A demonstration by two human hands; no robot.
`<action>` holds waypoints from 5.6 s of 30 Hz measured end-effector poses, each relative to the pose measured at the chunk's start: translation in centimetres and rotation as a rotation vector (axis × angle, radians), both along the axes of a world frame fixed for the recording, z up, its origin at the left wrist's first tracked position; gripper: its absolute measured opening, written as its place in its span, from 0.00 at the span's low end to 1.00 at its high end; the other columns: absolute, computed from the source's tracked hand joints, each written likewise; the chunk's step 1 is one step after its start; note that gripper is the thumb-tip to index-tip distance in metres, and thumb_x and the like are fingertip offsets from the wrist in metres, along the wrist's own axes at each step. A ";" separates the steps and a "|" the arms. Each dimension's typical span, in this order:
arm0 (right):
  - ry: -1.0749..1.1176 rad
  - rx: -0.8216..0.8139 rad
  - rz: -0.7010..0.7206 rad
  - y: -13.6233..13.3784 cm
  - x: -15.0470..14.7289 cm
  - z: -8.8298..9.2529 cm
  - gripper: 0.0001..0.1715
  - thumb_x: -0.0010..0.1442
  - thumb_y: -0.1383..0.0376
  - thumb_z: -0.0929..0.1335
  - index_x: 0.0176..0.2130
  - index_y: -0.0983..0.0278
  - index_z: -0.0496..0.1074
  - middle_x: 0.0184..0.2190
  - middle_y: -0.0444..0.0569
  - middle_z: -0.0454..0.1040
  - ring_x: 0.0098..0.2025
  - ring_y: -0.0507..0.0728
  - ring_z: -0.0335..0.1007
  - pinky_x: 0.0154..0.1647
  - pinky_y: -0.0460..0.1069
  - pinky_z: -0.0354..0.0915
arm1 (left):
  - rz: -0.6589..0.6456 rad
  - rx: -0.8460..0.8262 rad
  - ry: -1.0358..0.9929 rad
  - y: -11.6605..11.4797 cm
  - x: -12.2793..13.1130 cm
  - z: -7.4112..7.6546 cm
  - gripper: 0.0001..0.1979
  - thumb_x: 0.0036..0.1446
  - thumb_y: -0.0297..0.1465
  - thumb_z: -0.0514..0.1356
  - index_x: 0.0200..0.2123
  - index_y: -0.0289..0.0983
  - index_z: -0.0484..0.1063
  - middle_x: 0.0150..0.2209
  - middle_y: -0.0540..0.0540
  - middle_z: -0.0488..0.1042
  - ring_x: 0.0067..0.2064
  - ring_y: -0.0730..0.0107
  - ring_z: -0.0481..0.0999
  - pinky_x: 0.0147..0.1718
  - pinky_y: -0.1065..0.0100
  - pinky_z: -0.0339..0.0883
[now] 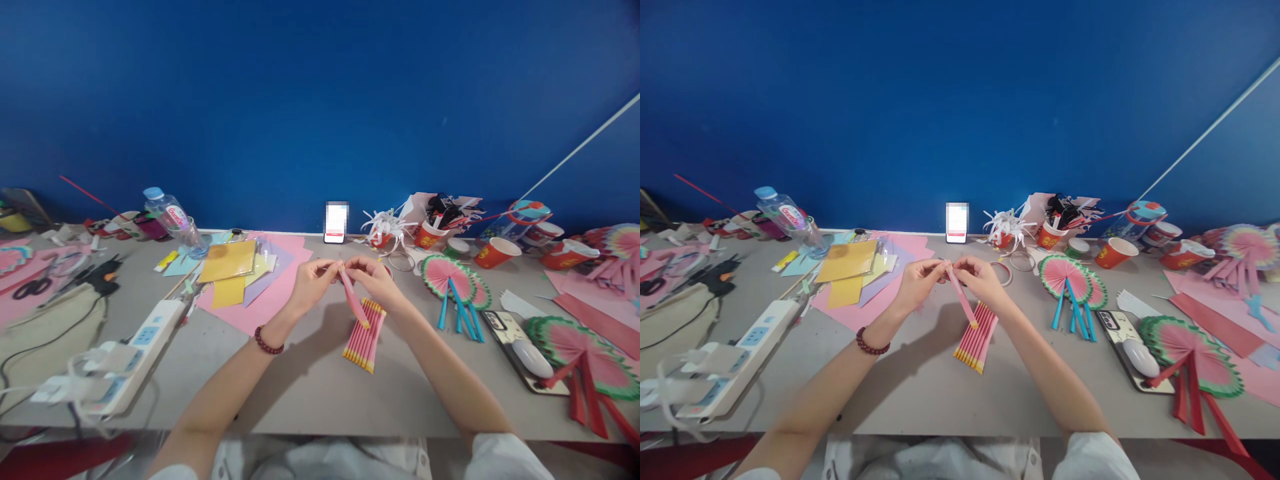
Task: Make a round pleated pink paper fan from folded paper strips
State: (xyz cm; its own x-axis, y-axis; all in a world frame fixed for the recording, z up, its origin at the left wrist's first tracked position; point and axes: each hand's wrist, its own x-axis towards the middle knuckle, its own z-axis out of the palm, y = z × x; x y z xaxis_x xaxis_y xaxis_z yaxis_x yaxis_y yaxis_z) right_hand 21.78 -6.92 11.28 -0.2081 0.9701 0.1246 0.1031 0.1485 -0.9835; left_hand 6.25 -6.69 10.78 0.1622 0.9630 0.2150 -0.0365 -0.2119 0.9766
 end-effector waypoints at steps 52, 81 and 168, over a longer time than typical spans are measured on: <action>0.261 -0.133 -0.108 2.0 0.6 -2.6 0.13 0.46 0.56 0.74 0.29 0.62 0.77 0.24 0.43 0.73 0.26 0.50 0.66 0.29 0.47 0.63 | -0.126 -0.097 0.167 0.9 1.2 -3.6 0.14 0.49 0.37 0.64 0.37 0.35 0.75 0.38 0.42 0.77 0.39 0.64 0.76 0.42 0.62 0.68; -0.126 0.159 -0.262 3.8 2.6 -3.5 0.33 0.48 0.57 0.72 0.53 0.56 0.64 0.56 0.49 0.64 0.58 0.60 0.59 0.55 0.55 0.59 | 0.008 -0.089 0.206 3.5 -4.0 -0.2 0.08 0.48 0.31 0.60 0.32 0.37 0.77 0.32 0.45 0.75 0.32 0.70 0.69 0.33 0.68 0.60; 0.231 -0.072 -0.056 2.6 -3.1 -1.0 0.16 0.47 0.54 0.72 0.25 0.64 0.69 0.21 0.42 0.70 0.23 0.49 0.63 0.25 0.45 0.58 | 0.050 -0.253 -0.362 2.5 -1.9 -0.9 0.11 0.42 0.34 0.69 0.31 0.36 0.79 0.36 0.44 0.78 0.37 0.67 0.76 0.47 0.57 0.69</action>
